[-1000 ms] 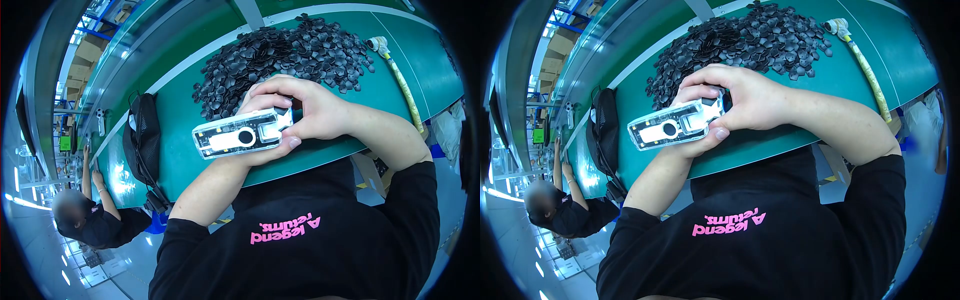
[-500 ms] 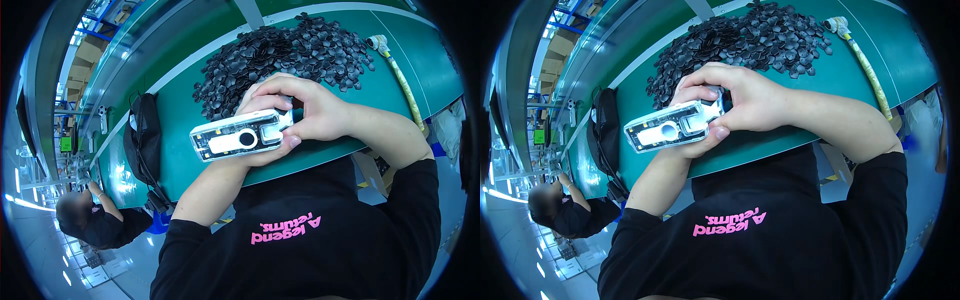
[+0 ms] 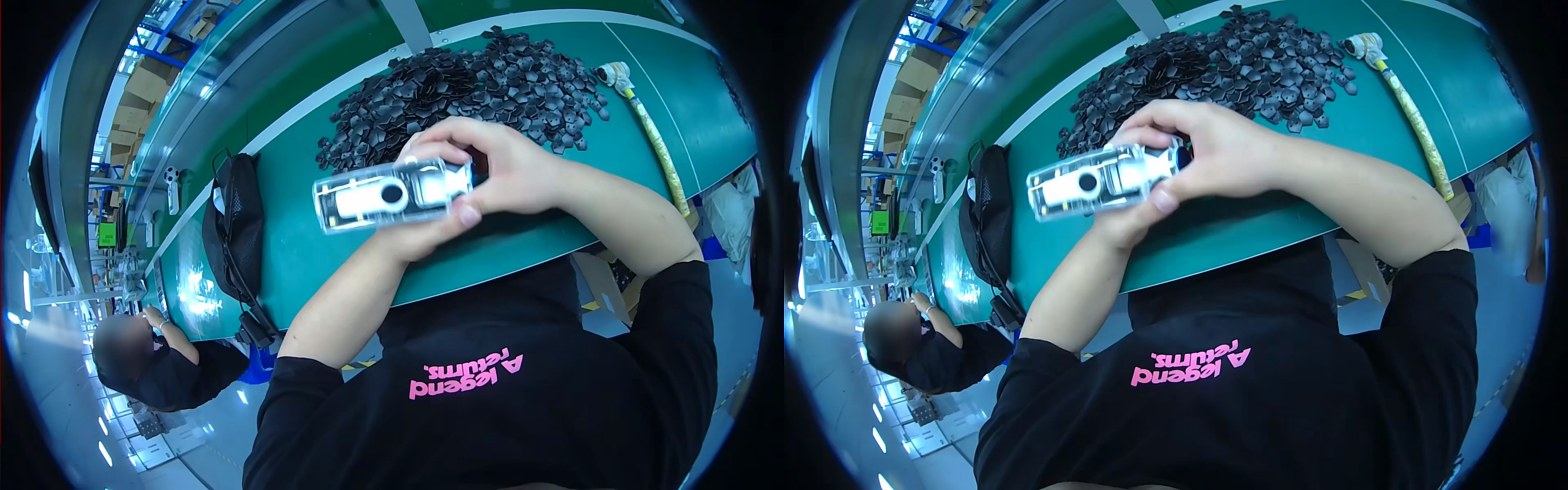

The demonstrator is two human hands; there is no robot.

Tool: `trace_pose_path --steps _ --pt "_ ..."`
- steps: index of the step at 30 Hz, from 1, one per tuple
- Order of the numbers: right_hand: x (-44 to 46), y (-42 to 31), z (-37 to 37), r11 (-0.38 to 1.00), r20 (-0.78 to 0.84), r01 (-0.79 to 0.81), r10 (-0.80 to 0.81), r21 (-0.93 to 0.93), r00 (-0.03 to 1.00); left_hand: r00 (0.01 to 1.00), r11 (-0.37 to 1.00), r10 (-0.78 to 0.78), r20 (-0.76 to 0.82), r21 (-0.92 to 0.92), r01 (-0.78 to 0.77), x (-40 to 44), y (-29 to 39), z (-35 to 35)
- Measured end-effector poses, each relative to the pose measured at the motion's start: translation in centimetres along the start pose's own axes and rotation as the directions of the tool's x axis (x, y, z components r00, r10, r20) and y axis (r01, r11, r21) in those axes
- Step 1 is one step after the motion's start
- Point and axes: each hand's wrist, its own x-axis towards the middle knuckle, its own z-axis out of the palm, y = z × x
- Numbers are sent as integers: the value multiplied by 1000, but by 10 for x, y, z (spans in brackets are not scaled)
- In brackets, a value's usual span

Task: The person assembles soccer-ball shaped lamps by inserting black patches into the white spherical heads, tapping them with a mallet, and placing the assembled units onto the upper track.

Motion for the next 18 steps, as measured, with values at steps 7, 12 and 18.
trace_pose_path --steps 7,12,18 --pt "-3 -12 -74 858 -378 -387 253 -337 890 914 849 -401 -56 -397 348 -3 -9 11" --pt "-70 13 -169 -3 -773 -777 115 -629 624 858 822 -497 -130 -387 417 2 2 6" --pt "-127 35 -184 -121 -817 -882 452 -455 359 852 813 -521 -48 -334 477 1 -1 4"
